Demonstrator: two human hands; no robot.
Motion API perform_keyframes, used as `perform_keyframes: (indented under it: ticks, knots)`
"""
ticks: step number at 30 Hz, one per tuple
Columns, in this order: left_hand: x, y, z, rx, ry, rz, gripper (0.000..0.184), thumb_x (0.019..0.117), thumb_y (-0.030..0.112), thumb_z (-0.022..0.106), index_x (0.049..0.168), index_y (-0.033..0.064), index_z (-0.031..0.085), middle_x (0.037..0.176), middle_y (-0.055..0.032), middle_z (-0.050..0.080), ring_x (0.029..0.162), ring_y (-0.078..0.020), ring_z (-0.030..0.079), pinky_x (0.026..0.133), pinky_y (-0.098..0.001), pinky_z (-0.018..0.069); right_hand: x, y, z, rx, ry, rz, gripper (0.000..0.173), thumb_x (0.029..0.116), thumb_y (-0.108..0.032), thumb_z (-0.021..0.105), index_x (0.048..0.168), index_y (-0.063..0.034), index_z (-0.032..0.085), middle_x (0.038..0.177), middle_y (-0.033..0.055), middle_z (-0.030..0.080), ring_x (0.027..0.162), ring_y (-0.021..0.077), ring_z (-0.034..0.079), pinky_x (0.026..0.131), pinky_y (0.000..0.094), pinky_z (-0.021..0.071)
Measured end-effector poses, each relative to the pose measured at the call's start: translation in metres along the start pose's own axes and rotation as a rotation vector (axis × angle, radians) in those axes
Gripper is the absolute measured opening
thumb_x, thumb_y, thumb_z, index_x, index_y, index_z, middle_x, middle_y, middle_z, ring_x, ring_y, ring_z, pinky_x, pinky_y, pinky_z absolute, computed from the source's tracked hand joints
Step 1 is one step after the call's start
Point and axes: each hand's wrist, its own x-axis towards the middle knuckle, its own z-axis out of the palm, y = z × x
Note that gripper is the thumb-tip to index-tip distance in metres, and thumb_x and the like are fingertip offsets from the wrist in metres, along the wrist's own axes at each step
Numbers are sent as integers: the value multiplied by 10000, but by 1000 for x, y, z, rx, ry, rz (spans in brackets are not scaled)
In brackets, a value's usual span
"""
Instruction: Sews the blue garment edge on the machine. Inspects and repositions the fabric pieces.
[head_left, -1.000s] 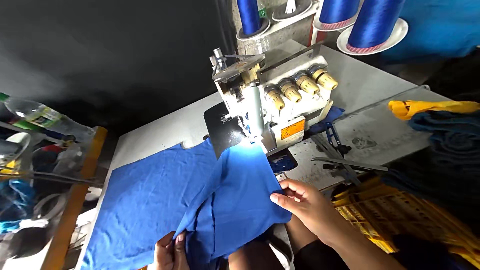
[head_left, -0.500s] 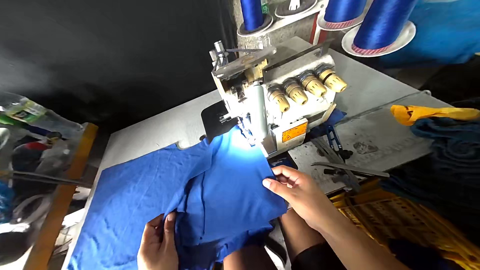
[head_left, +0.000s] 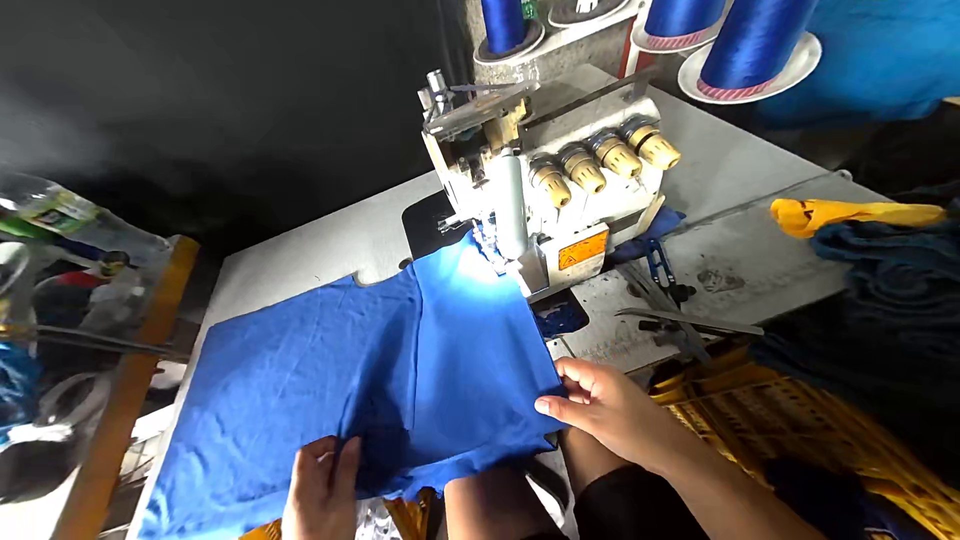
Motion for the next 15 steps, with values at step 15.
perform_keyframes:
  ticks: [15]
  knots:
    - [-14, -3, -24, -115, -234, -220, 262, 967, 180, 661, 1159, 2, 661, 982, -5, 738, 907, -40, 705, 853, -265, 597, -44, 48, 2, 226, -16, 169, 170, 920, -123, 742, 1051, -30, 690, 958, 54, 732, 851, 145, 735, 808, 313, 638]
